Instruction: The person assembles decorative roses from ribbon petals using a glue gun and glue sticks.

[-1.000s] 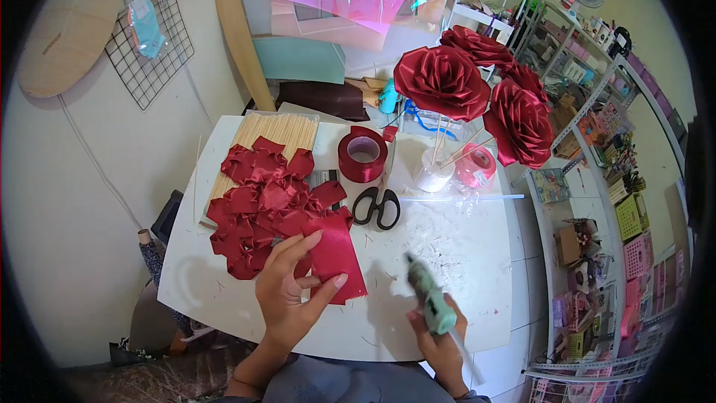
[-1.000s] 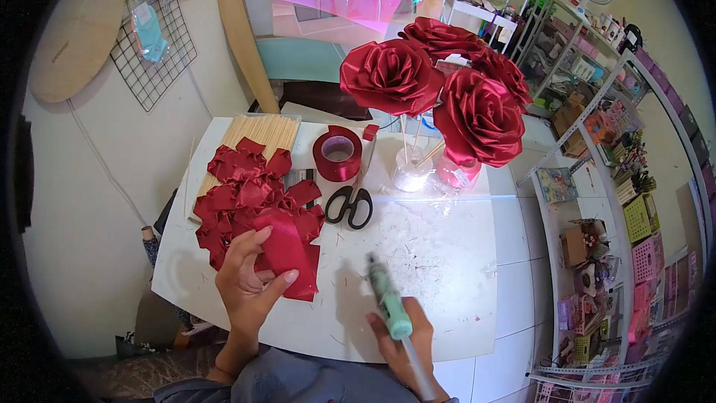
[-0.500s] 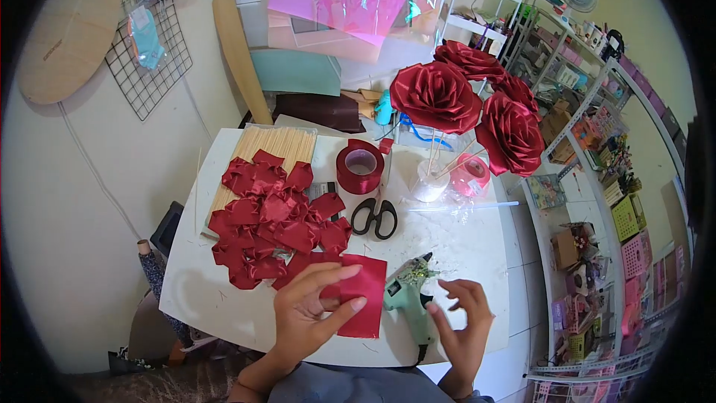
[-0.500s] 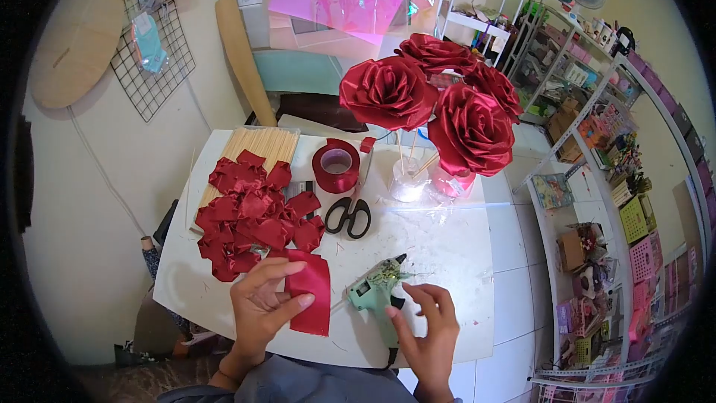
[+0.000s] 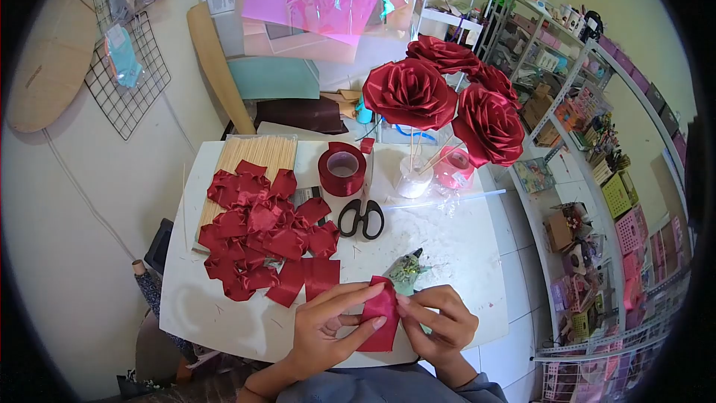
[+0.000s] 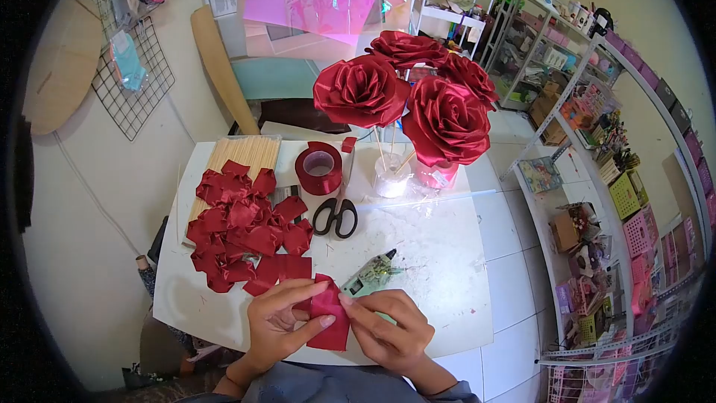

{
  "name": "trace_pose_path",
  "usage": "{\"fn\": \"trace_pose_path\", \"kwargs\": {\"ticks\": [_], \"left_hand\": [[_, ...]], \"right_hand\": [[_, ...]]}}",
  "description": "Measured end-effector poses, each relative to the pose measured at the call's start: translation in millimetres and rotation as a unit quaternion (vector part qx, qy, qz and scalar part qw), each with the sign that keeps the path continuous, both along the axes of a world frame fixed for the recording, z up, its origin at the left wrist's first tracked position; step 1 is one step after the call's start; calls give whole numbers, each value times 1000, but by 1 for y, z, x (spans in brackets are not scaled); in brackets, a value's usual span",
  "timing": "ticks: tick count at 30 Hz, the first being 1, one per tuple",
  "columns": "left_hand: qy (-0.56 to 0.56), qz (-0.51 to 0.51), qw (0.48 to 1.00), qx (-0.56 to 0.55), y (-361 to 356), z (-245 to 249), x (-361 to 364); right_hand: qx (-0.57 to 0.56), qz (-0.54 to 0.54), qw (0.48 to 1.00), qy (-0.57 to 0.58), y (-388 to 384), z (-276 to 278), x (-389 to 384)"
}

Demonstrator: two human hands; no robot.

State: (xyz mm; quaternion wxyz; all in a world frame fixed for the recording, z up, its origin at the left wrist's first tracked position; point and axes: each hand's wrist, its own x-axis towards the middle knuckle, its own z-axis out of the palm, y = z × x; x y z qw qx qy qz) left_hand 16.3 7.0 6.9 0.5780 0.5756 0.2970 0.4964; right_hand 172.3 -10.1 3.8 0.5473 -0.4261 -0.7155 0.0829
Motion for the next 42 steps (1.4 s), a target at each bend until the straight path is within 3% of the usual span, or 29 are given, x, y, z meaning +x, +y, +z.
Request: {"fn": "trace_pose_path", "kwargs": {"ticks": [6, 19, 25, 28, 29, 30, 31, 33, 39, 42], "left_hand": [[13, -1, 1000, 12, -3, 2, -3], [-11, 39, 999, 1, -6, 10, -7], [26, 74, 996, 50, -3, 8, -9], [60, 83, 993, 53, -3, 9, -10], [55, 96, 993, 51, -4, 8, -9], [49, 108, 992, 49, -4, 7, -8], [50, 107, 992, 49, -4, 5, -8], [40, 88, 994, 56, -3, 2, -7], [80, 67, 989, 106, 2, -1, -8], [62, 50, 995, 52, 0, 0, -9]], "right_hand": [[33, -8, 993, -112, -2, 8, 1], [100, -33, 981, -165, -1, 4, -4], [94, 6, 976, -196, -3, 8, -4], [15, 57, 992, -108, -2, 12, -2], [-56, 69, 996, -13, -1, 11, -1], [-125, 80, 985, 82, 0, 9, -1], [-125, 79, 986, 82, 2, 6, -2], [-215, 147, 941, 217, 7, 1, -7], [-234, 154, 935, 218, 8, -2, -15], [-230, 153, 934, 229, 8, -2, -17]]}}
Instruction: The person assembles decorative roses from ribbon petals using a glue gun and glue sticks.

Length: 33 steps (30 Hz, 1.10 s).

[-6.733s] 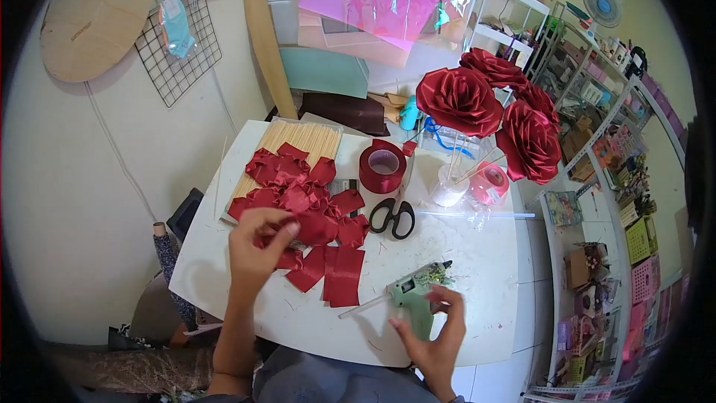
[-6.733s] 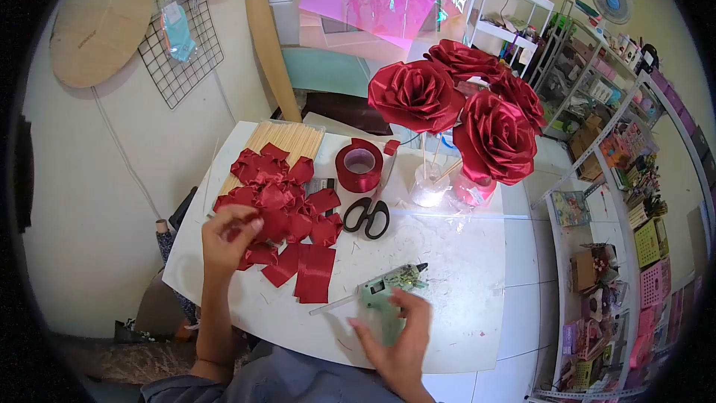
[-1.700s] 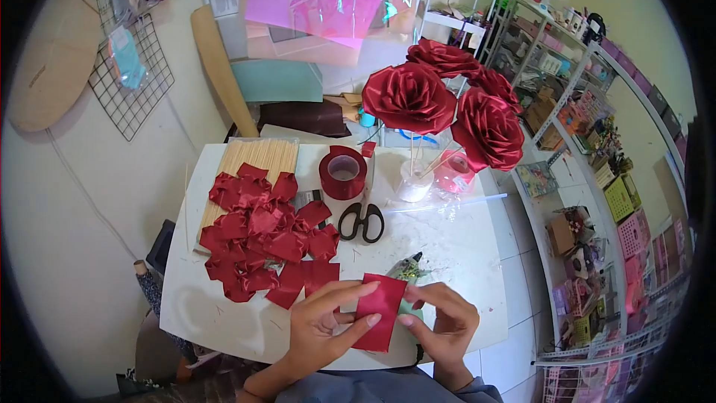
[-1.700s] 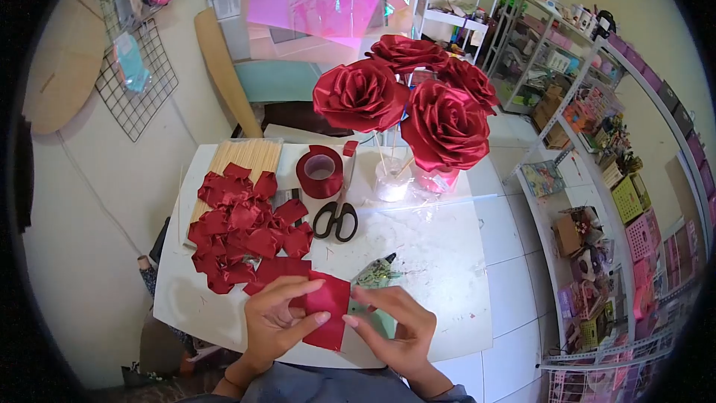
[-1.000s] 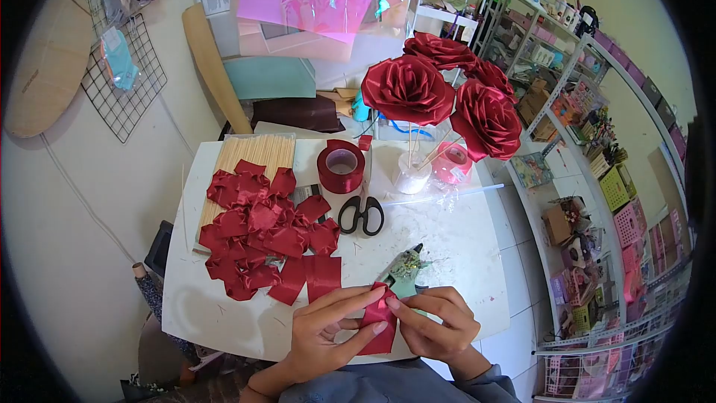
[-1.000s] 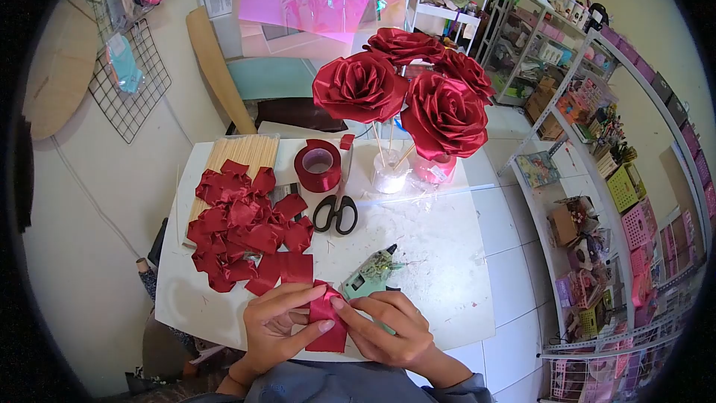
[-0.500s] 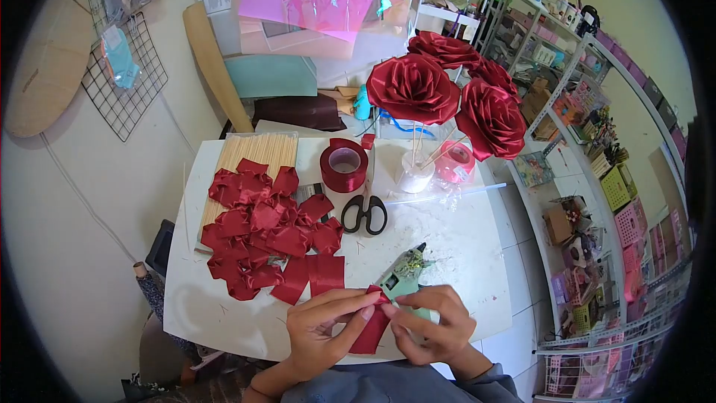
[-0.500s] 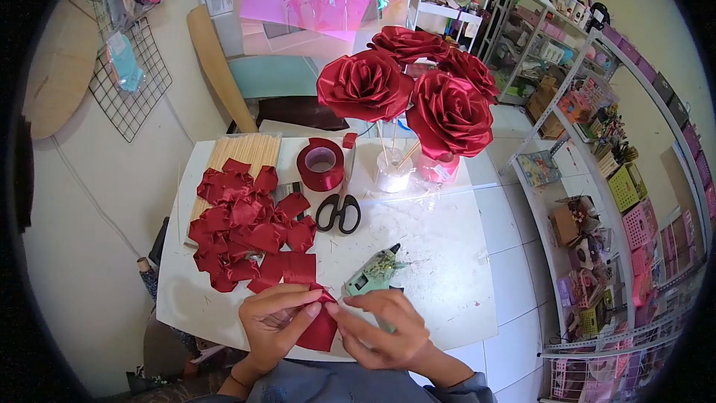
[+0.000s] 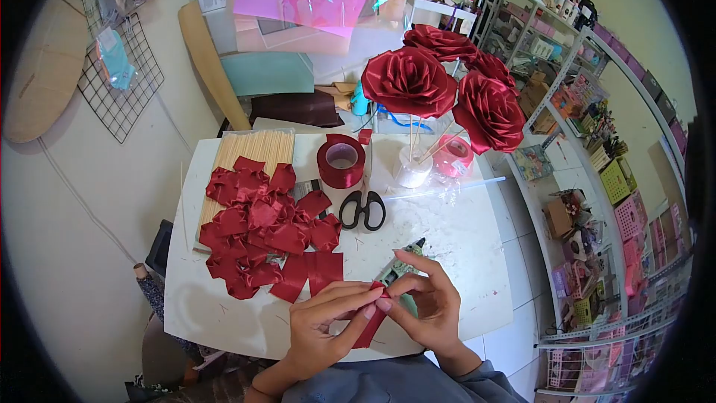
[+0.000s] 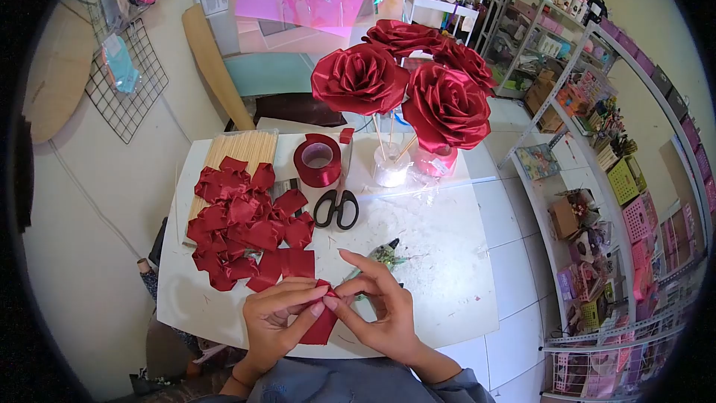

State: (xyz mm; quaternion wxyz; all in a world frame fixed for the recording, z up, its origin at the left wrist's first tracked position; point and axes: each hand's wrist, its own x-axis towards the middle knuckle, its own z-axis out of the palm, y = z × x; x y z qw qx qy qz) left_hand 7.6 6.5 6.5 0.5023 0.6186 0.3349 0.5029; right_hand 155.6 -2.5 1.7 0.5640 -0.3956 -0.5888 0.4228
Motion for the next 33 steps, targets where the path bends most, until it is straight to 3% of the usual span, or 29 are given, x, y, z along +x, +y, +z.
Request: {"fn": "trace_pose_path", "kwargs": {"ticks": [9, 33], "left_hand": [[6, -49, 995, -86, -2, 12, -8], [40, -57, 994, -81, -1, 11, -13]], "right_hand": [[-20, 13, 999, 43, -1, 0, -1], [-11, 14, 1000, 14, 1, -1, -1]]}}
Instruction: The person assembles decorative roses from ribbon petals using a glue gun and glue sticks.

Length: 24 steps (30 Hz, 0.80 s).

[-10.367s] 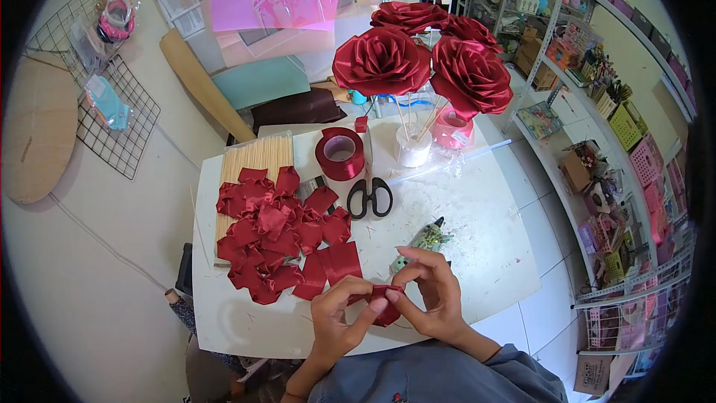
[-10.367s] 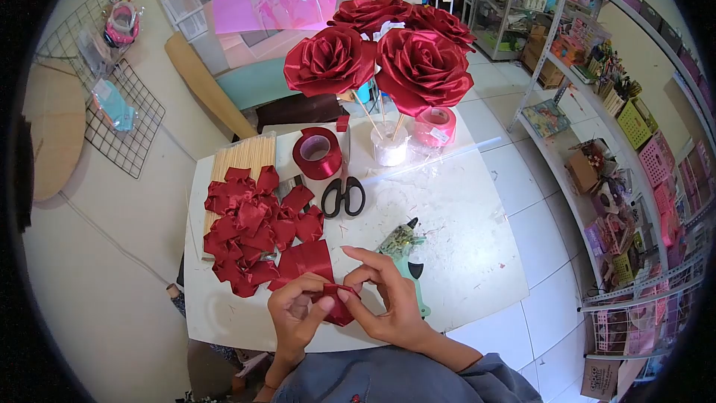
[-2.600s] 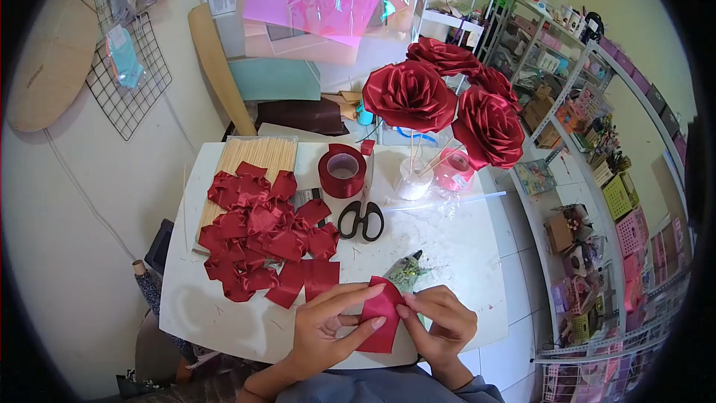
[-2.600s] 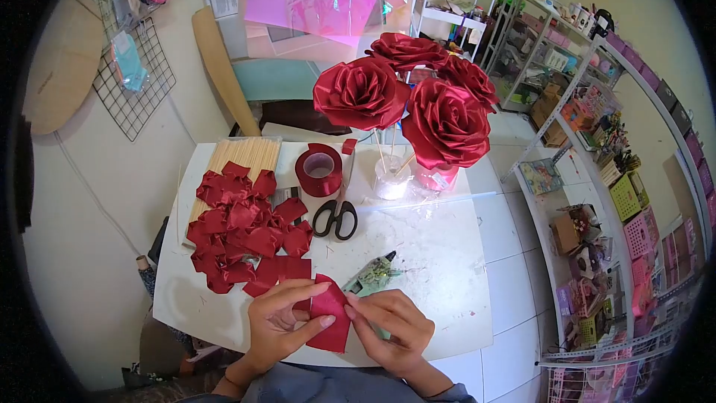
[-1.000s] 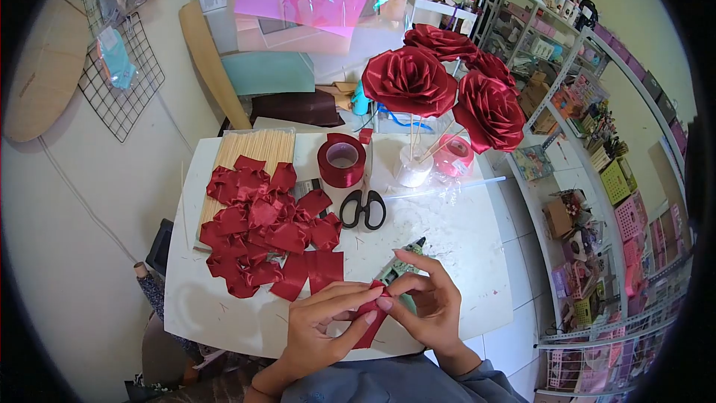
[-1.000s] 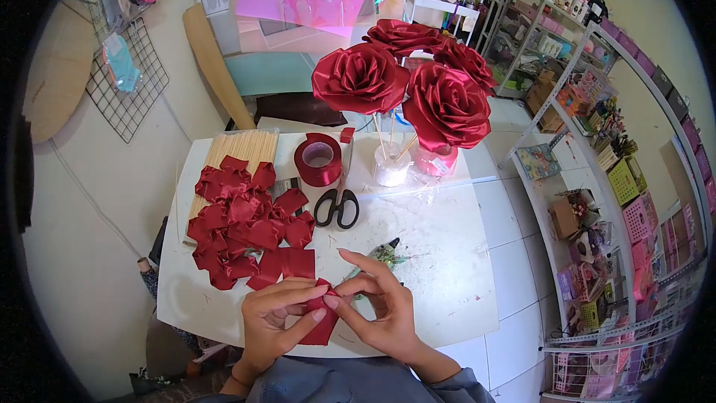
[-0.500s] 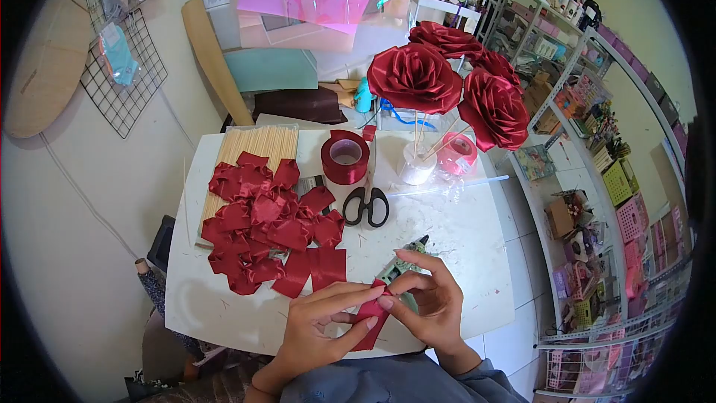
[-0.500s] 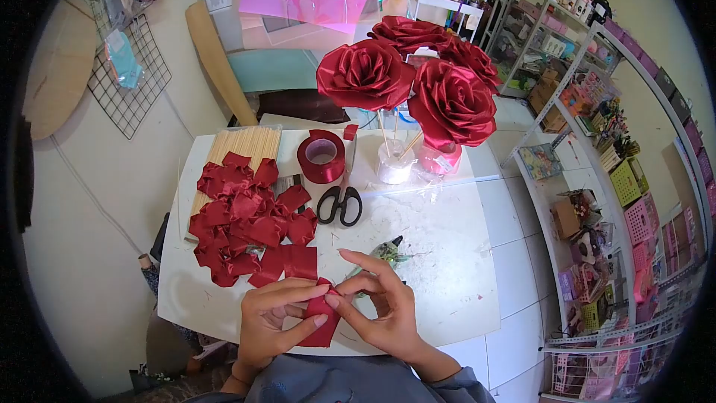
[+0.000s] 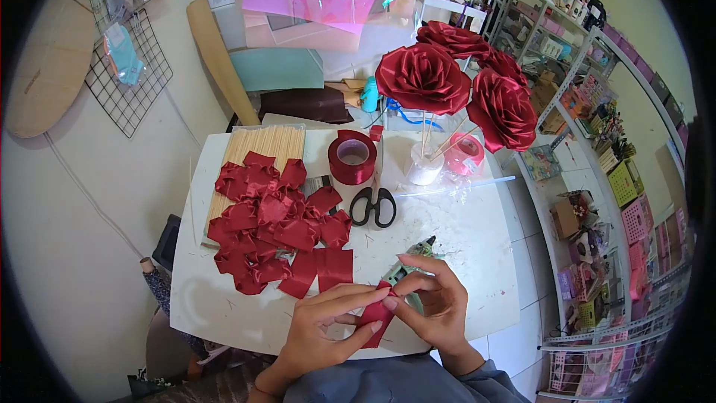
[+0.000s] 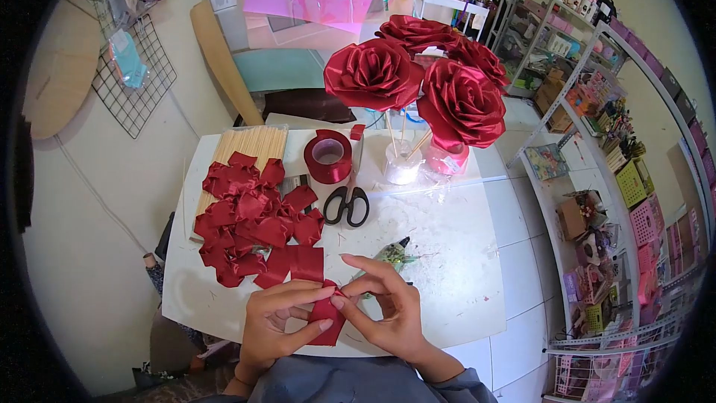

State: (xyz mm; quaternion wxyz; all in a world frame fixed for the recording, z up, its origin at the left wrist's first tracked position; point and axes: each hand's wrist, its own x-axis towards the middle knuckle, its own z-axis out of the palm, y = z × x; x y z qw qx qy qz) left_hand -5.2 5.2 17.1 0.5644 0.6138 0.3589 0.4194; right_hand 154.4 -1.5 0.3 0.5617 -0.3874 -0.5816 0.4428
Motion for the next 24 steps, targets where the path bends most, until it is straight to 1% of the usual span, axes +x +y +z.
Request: {"fn": "trace_pose_path", "kwargs": {"ticks": [2, 4, 5, 7, 8, 10, 11, 12, 14, 15, 18, 20, 22, 23, 24], "left_hand": [[8, -5, 1000, 2, 0, -4, -4], [19, -14, 1000, 1, 0, -5, -7], [-27, -10, 999, -27, 1, -5, -7], [-138, -10, 988, -68, 0, -2, -5], [-136, -11, 988, -67, 0, -3, -5], [-256, -21, 963, -86, 3, -13, -5], [-270, -33, 958, -86, 5, -17, -5], [-271, -32, 958, -85, 5, -18, -5], [-275, -21, 958, -80, 4, -19, -2], [-275, -21, 958, -80, 3, -18, -1], [-260, -24, 963, -67, 1, -12, 2], [-192, -1, 981, -34, -1, -7, 3], [-181, 19, 983, -15, -4, -7, 7], [-170, 37, 985, 6, -4, -6, 8], [-170, 35, 985, 6, -4, -6, 9]], "right_hand": [[5, 1, 1000, -3, 1, 1, 0], [-30, 21, 999, 37, -1, 4, 0], [-31, 19, 998, 41, -3, 7, 0], [-60, 39, 987, 143, -6, 12, 1], [-59, 38, 987, 145, -7, 8, 3], [39, 103, 986, 123, -10, -4, 11], [71, 98, 990, 66, -12, 0, 12], [71, 99, 990, 66, -12, 1, 14], [130, 140, 982, -5, -13, 1, 16], [135, 130, 982, -18, -12, 2, 16], [139, 135, 981, -28, -10, 1, 18], [140, 129, 981, -26, -9, -1, 18], [141, 121, 982, -25, -10, -3, 18], [127, 109, 986, -15, -10, -4, 18], [112, 97, 989, -6, -10, -5, 18]]}}
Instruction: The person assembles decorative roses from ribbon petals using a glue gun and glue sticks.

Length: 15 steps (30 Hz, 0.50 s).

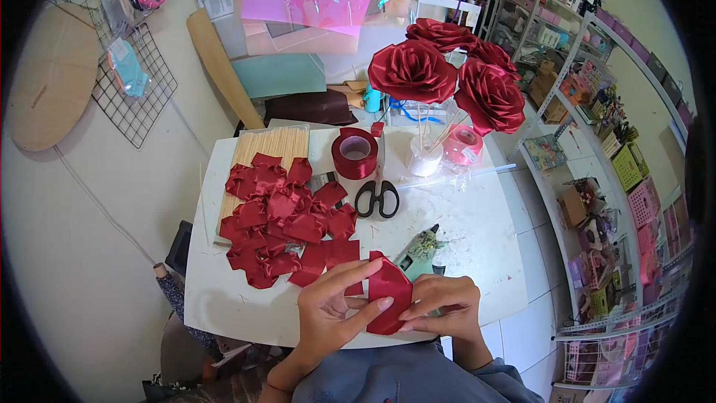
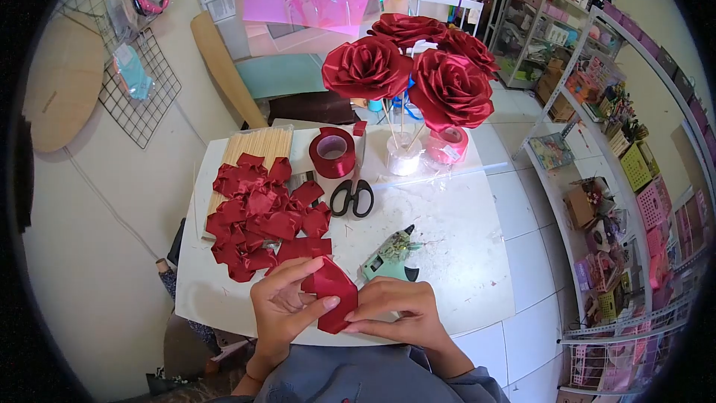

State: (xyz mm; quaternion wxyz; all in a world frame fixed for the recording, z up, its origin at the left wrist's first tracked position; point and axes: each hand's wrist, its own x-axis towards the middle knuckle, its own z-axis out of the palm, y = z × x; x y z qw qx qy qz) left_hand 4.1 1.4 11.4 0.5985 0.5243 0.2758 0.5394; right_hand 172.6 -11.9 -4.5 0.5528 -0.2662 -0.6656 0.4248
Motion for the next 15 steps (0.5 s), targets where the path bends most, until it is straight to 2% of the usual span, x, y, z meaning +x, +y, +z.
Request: {"fn": "trace_pose_path", "kwargs": {"ticks": [2, 4, 6, 8, 15], "left_hand": [[43, 13, 998, 42, 0, 1, 1], [41, 14, 998, 45, 2, 2, 3], [41, 13, 998, 44, 2, 2, 4], [40, 33, 996, 76, 2, -2, 7], [43, 26, 997, 63, 3, -1, 8]], "right_hand": [[-19, -6, 999, 26, -1, -2, -1], [-37, -9, 998, 54, -3, -5, -4], [-104, -30, 988, 111, -7, -8, -7], [-107, -45, 987, 115, -8, -10, -10], [-118, -80, 982, 121, -8, -9, -13]]}}
